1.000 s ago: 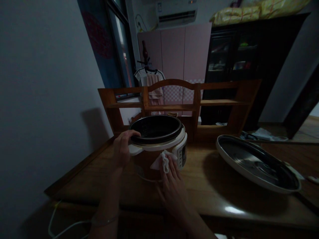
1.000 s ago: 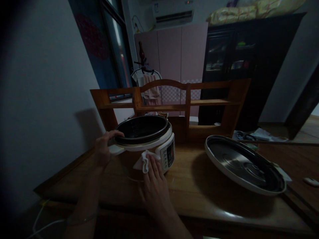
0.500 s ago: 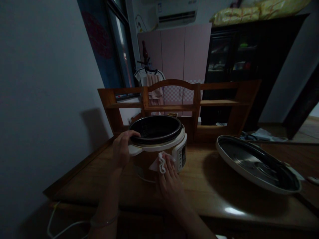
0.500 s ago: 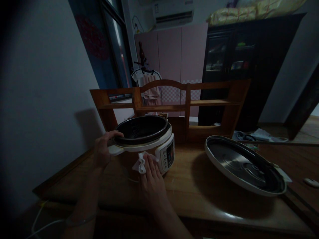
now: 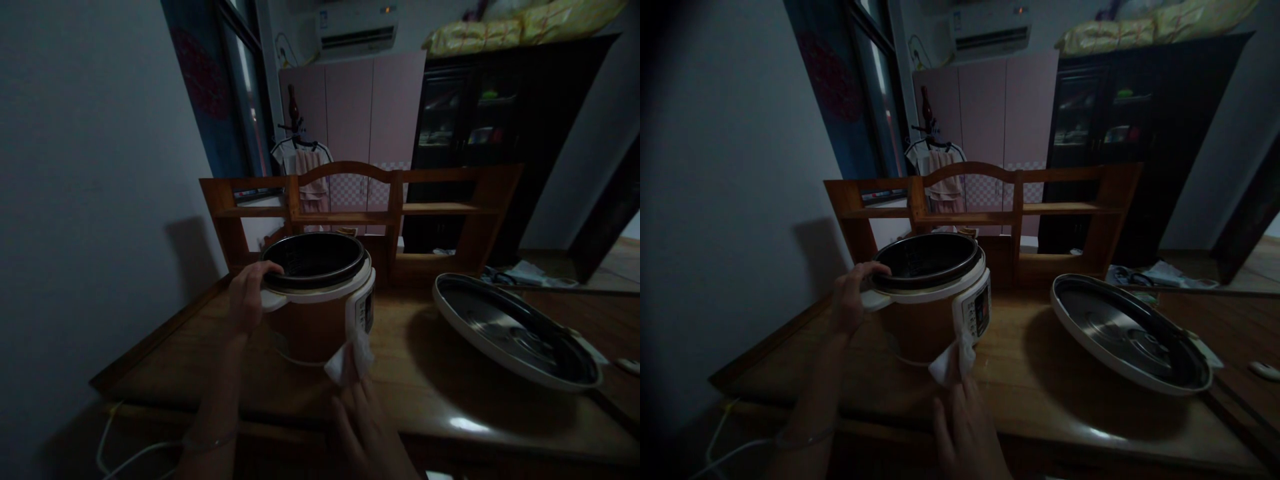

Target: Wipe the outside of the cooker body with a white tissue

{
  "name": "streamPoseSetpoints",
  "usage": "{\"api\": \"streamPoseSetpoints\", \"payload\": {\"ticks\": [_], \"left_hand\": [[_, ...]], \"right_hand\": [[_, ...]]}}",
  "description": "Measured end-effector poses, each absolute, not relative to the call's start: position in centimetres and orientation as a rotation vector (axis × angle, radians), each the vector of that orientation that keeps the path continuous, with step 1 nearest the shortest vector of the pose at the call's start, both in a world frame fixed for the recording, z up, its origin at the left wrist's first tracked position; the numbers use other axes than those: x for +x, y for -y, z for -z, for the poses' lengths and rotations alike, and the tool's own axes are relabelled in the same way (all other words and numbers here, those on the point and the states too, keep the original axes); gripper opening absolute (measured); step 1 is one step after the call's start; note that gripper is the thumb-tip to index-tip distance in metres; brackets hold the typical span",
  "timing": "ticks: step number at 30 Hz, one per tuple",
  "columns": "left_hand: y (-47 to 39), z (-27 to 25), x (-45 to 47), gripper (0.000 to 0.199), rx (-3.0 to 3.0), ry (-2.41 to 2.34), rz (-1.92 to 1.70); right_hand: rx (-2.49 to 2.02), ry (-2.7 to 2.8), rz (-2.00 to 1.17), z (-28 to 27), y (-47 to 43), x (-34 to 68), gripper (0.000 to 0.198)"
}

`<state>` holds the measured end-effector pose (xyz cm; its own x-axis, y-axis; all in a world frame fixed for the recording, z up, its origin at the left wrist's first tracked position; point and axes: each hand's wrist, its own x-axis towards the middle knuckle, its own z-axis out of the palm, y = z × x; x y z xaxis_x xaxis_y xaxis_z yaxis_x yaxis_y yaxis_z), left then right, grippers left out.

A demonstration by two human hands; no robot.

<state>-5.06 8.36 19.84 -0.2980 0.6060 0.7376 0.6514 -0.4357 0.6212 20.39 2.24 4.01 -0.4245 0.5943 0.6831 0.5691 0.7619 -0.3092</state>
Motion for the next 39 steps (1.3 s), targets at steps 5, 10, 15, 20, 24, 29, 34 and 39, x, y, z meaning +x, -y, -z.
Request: {"api": "streamPoseSetpoints", "payload": {"ticks": [5, 10, 15, 20, 24, 29, 34, 39], "left_hand": [[-8.4, -19.8, -5.0, 0.052, -1.832, 1.649, 1.865], [-8.2, -19.9, -5.1, 0.050, -1.860, 1.645, 1.828], [-8.1, -20.0, -5.1, 0.049, -1.861, 1.669, 1.809], [-8.3, -20.0, -5.2, 0.046, -1.869, 1.610, 1.781], [-8.3, -19.9, -5.3, 0.045, -1.872, 1.624, 1.771], [-8.2, -20.0, -5.1, 0.044, -1.866, 1.618, 1.747], [-8.1, -20.1, -5.1, 0.046, -1.856, 1.623, 1.745], [-8.2, -20.1, -5.1, 0.046, -1.872, 1.627, 1.731]], "right_hand": [[-0.981, 2.046, -0.097, -7.3, -3.1, 21.9, 0.073], [-0.877, 2.145, 0.017, -8.9, -5.8, 20.3, 0.074], [-0.847, 2.178, 0.055, -7.8, -7.2, 19.3, 0.074], [-0.925, 2.227, 0.112, -6.1, -6.7, 20.2, 0.078], [-0.960, 2.277, 0.182, -5.4, -6.0, 20.7, 0.084], [-0.991, 2.336, 0.238, -4.9, -5.5, 21.0, 0.083], [-1.021, 2.369, 0.227, -3.1, -5.1, 21.4, 0.069], [-1.035, 2.370, 0.205, -1.4, -5.0, 21.8, 0.072]]}}
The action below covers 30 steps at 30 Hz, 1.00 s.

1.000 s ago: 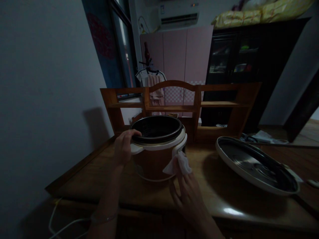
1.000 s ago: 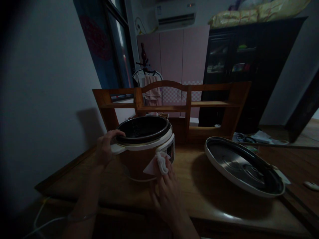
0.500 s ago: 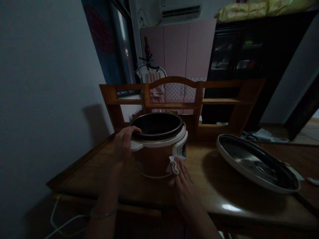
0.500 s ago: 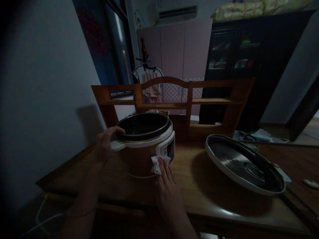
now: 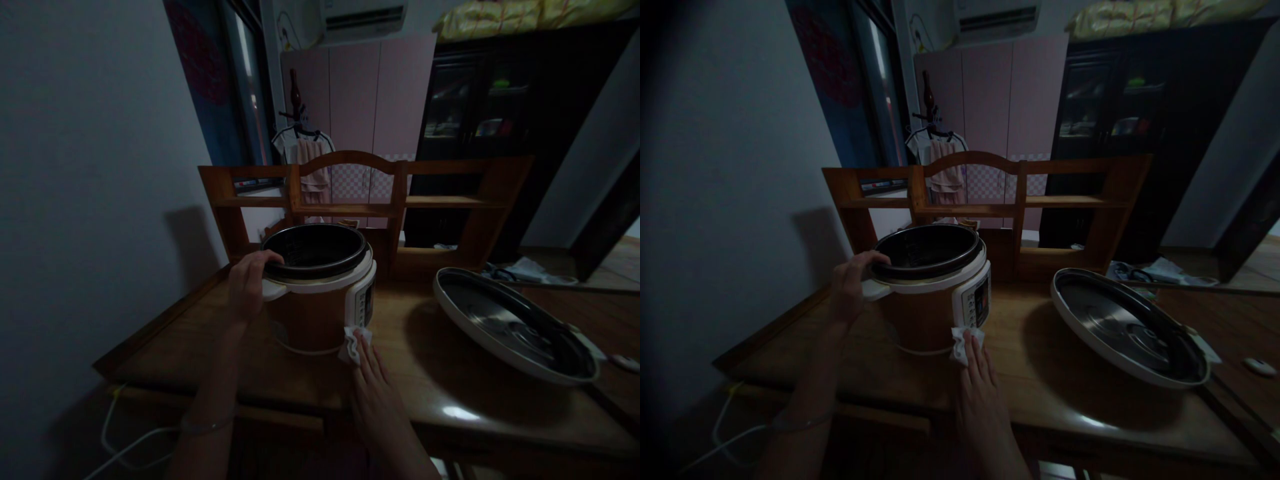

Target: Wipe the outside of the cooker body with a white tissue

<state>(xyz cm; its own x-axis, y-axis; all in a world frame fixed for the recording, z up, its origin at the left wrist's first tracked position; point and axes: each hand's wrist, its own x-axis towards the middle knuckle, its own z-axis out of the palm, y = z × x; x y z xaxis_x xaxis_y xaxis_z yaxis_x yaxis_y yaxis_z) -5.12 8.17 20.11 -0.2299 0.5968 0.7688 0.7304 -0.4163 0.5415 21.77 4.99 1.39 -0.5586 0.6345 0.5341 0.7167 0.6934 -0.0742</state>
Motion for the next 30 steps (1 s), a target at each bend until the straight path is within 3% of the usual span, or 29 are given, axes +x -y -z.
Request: {"api": "streamPoseSetpoints", "payload": {"ticks": [4, 9, 22, 27, 30], "left_hand": [[-8.3, -20.0, -5.1, 0.045, -1.864, 1.625, 1.744], [-8.2, -20.0, -5.2, 0.045, -1.879, 1.634, 1.776], [-8.3, -20.0, -5.0, 0.045, -1.845, 1.636, 1.808], [-8.2, -20.0, -5.0, 0.044, -1.860, 1.629, 1.785], [-8.2, -20.0, -5.0, 0.045, -1.848, 1.646, 1.783]], "right_hand": [[-1.051, 2.346, 0.183, -0.9, -5.0, 22.0, 0.074], [-1.036, 2.280, 0.045, -0.4, -5.0, 22.6, 0.061], [-1.147, 1.716, -0.844, -3.1, -3.9, 23.9, 0.060], [-1.198, 1.520, -0.920, -3.7, -4.5, 24.5, 0.070], [-1.149, 1.452, -0.956, -3.3, -5.0, 24.7, 0.066]]}}
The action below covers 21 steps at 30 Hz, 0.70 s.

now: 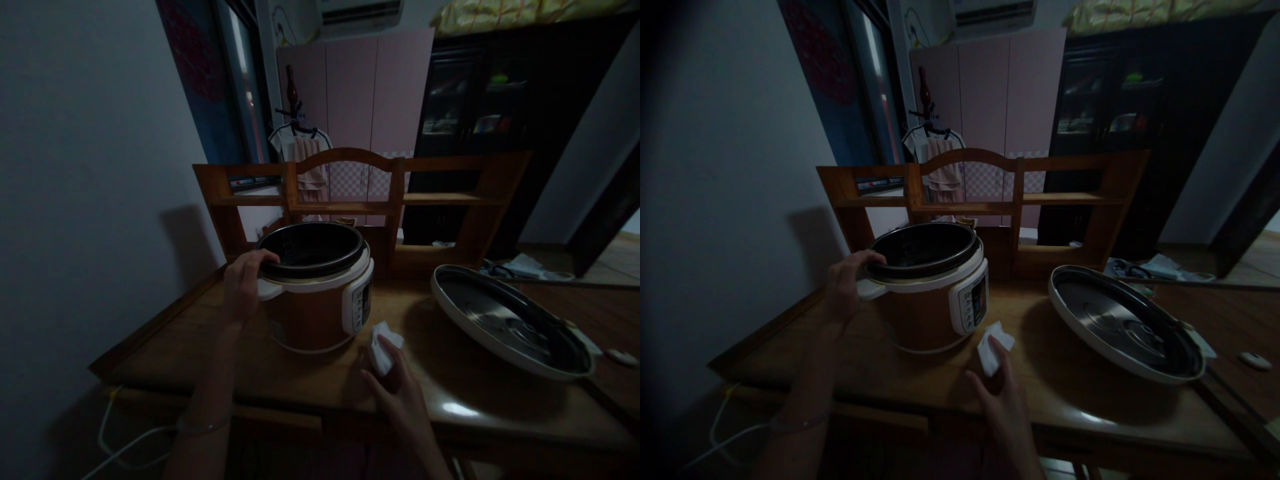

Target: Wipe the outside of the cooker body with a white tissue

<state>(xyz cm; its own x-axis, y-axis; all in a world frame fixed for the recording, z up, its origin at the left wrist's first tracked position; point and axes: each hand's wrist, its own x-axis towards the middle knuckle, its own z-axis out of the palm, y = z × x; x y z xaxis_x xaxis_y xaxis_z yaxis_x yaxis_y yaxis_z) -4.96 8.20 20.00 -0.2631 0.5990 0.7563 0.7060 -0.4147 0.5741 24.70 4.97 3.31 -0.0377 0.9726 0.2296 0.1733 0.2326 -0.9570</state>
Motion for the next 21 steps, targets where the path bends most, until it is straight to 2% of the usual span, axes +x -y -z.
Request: {"api": "streamPoseSetpoints", "payload": {"ticks": [4, 7, 15, 21], "left_hand": [[-8.2, -20.0, -4.9, 0.046, -1.832, 1.667, 1.815], [-8.2, -20.0, -4.9, 0.047, -1.833, 1.670, 1.804], [-8.3, -20.0, -5.1, 0.045, -1.859, 1.649, 1.770], [-8.2, -20.0, -5.0, 0.045, -1.856, 1.654, 1.759]], "right_hand": [[-1.066, 1.298, -1.090, -2.5, -5.4, 25.1, 0.050], [-1.133, 1.261, -1.052, -2.0, -5.6, 25.7, 0.042], [-1.197, 1.150, -1.068, -0.8, -6.7, 27.1, 0.046], [-1.007, 1.080, -1.190, -1.3, -7.2, 26.9, 0.036]]}}
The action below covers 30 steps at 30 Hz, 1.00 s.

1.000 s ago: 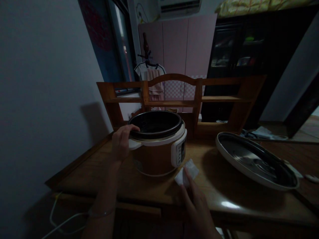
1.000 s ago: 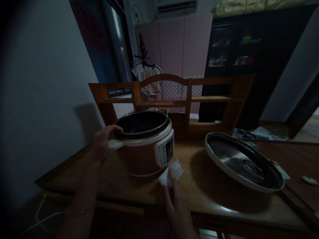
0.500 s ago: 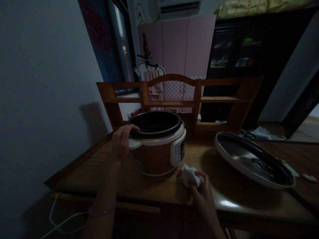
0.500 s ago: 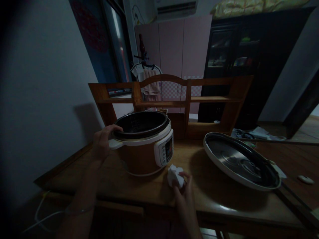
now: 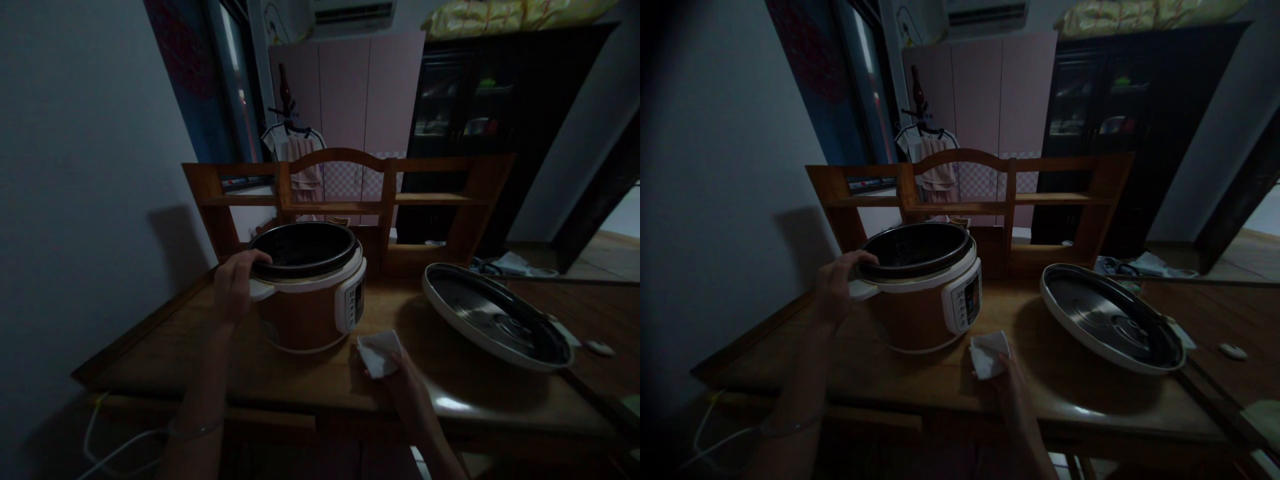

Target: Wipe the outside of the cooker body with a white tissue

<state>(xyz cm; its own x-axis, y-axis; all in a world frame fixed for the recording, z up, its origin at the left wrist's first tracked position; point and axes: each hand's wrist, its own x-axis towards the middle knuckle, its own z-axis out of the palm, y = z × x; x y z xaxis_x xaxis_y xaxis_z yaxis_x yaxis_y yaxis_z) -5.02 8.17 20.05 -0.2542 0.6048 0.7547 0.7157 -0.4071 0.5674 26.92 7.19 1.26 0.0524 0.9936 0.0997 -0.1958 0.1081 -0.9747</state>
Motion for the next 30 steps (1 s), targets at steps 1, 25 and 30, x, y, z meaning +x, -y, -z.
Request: {"api": "streamPoseSetpoints", "payload": {"ticks": [1, 25, 30], "left_hand": [[-8.2, -20.0, -5.0, 0.045, -1.859, 1.658, 1.759], [-8.2, -20.0, -5.0, 0.046, -1.850, 1.627, 1.713], [-8.3, -19.9, -5.1, 0.045, -1.852, 1.615, 1.715]], "right_hand": [[-0.970, 1.033, -1.233, -1.3, -7.3, 26.8, 0.039], [-0.947, 1.037, -1.380, -1.6, -6.8, 26.9, 0.028], [-0.953, 0.984, -1.396, -0.7, -7.3, 27.0, 0.028]]}}
